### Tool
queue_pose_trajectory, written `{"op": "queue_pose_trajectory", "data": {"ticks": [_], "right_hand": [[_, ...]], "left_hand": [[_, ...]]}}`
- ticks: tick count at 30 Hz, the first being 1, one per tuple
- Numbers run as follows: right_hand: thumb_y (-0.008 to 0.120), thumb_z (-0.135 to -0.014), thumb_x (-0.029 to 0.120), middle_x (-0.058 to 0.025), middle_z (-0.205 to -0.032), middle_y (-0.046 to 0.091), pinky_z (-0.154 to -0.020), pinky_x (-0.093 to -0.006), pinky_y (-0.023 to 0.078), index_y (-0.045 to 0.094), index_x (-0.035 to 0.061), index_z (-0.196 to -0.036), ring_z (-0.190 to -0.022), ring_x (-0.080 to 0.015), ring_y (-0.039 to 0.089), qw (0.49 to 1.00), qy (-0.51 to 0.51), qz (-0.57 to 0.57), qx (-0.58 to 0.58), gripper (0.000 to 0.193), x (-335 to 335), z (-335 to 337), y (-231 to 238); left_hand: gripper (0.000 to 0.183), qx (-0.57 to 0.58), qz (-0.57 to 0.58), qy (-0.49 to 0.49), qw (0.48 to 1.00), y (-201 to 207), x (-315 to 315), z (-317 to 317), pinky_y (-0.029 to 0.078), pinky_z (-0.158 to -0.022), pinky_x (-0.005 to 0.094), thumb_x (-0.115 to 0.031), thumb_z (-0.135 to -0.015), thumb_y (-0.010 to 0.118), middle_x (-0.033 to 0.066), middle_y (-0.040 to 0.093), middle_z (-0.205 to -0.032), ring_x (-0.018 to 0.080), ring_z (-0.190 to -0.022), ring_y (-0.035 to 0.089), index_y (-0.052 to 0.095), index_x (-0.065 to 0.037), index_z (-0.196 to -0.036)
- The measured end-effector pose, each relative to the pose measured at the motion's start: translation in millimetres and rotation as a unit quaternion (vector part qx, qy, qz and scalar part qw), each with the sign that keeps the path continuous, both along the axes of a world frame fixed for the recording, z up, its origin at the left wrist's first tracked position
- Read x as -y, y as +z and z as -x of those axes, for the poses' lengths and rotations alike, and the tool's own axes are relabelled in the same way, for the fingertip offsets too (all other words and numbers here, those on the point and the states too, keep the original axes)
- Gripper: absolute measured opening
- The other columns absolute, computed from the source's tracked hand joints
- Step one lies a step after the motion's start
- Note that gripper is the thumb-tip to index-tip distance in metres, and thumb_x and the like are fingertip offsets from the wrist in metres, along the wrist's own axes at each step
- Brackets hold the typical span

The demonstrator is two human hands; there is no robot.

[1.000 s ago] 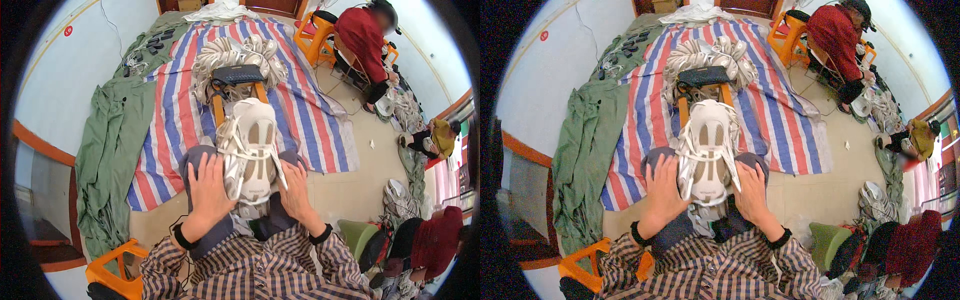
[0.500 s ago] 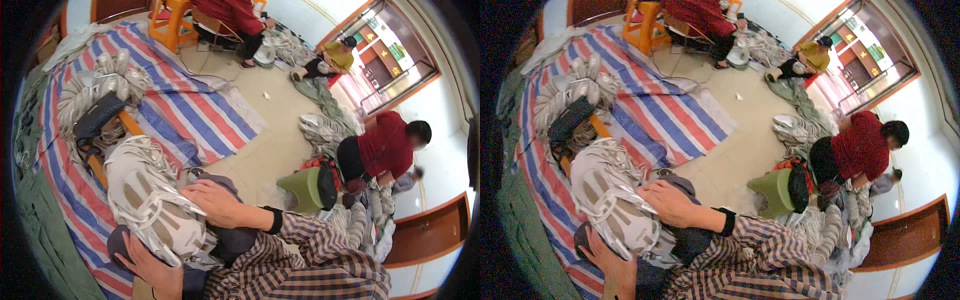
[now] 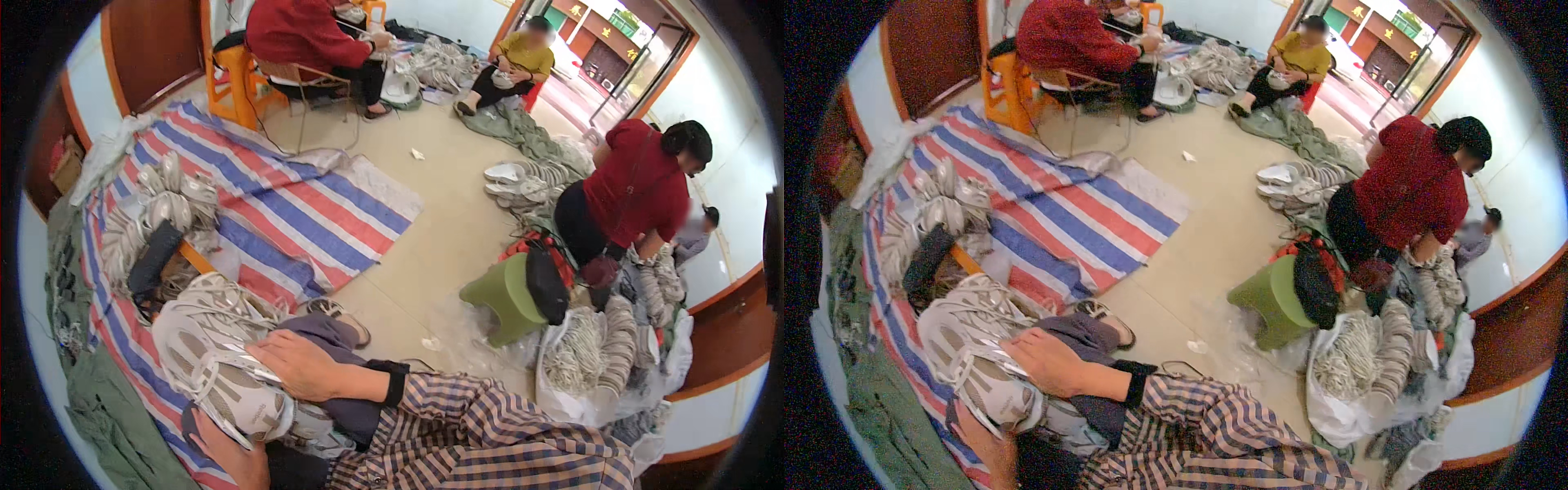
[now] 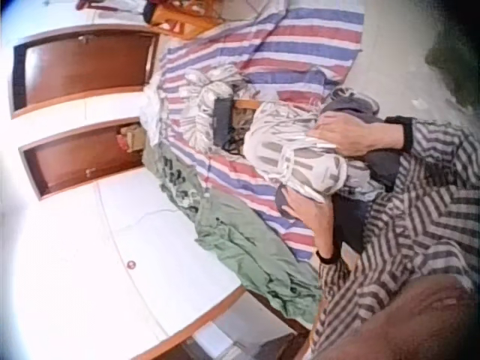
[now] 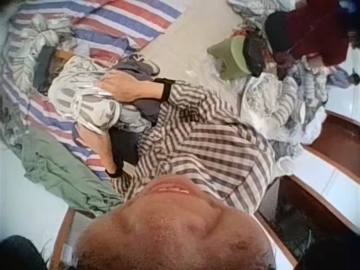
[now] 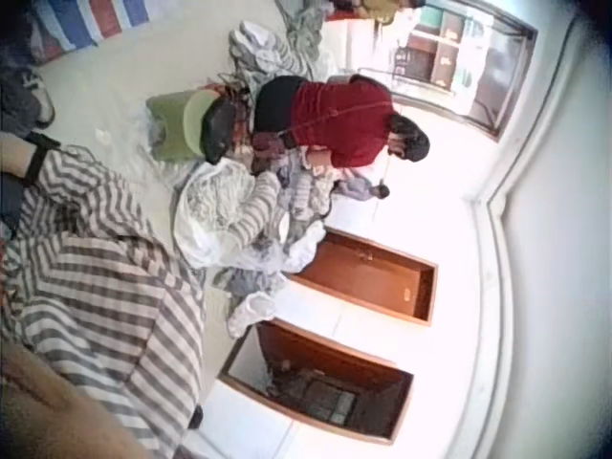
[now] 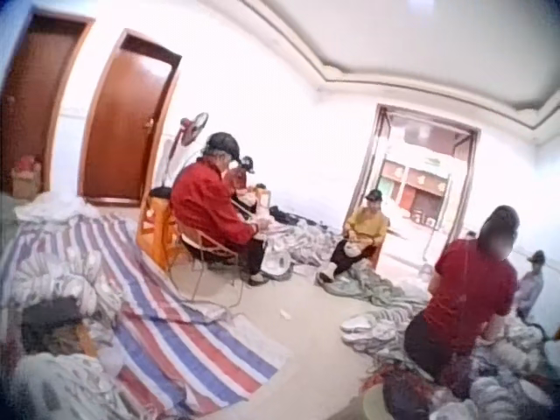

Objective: The recorder is threading laces through the eyelets of a shoe held in their lap.

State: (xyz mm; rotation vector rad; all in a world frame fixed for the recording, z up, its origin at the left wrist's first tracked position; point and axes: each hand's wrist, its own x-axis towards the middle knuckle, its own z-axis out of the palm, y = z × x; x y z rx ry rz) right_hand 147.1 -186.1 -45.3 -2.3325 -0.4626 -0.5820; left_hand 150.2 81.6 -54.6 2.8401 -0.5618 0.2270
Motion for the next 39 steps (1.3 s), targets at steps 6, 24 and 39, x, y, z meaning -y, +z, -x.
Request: {"op": "queue_pose_trajectory", "data": {"ticks": [6, 24, 39], "right_hand": [[0.057, -0.076, 0.01, -0.0198, -0.11, 0.058, -0.096, -0.0428, 0.04, 0.043, -0.0071, -0.132, -0.105, -0.0345, 0.054, 1.0, 0.017, 0.014, 0.02, 0.06, 7, 10, 1], [0.048, -0.082, 0.0, -0.0165, -0.128, 0.058, -0.107, -0.046, 0.034, 0.052, -0.0003, -0.129, -0.116, -0.0312, 0.055, 0.999, -0.025, 0.038, 0.003, 0.047, -3, 11, 4], [0.053, -0.089, 0.006, -0.0175, -0.124, 0.058, -0.107, -0.0464, 0.033, 0.047, 0.0008, -0.134, -0.115, -0.0328, 0.054, 0.999, -0.017, 0.04, -0.004, 0.046, -4, 19, 9]], "left_hand": [[0.093, 0.012, 0.006, -0.043, 0.999, 19, 5, -5, 0.007, -0.114, 0.0589, -0.065, -0.087, 0.048, 0.0243, 0.034, -0.145, 0.0407, -0.139, 0.027, 0.028, 0.007, -0.143], [0.079, -0.049, 0.153, 0.012, 0.987, 62, 23, 52, 0.027, -0.11, 0.0543, -0.018, -0.074, 0.074, 0.0191, 0.046, -0.137, 0.0375, -0.133, 0.039, 0.036, -0.003, -0.141], [0.051, 0.112, 0.067, 0.097, 0.987, 37, 53, 32, 0.022, -0.109, 0.0606, -0.005, -0.086, 0.046, 0.0177, 0.054, -0.128, 0.0299, -0.124, 0.05, 0.043, -0.003, -0.136]]}}
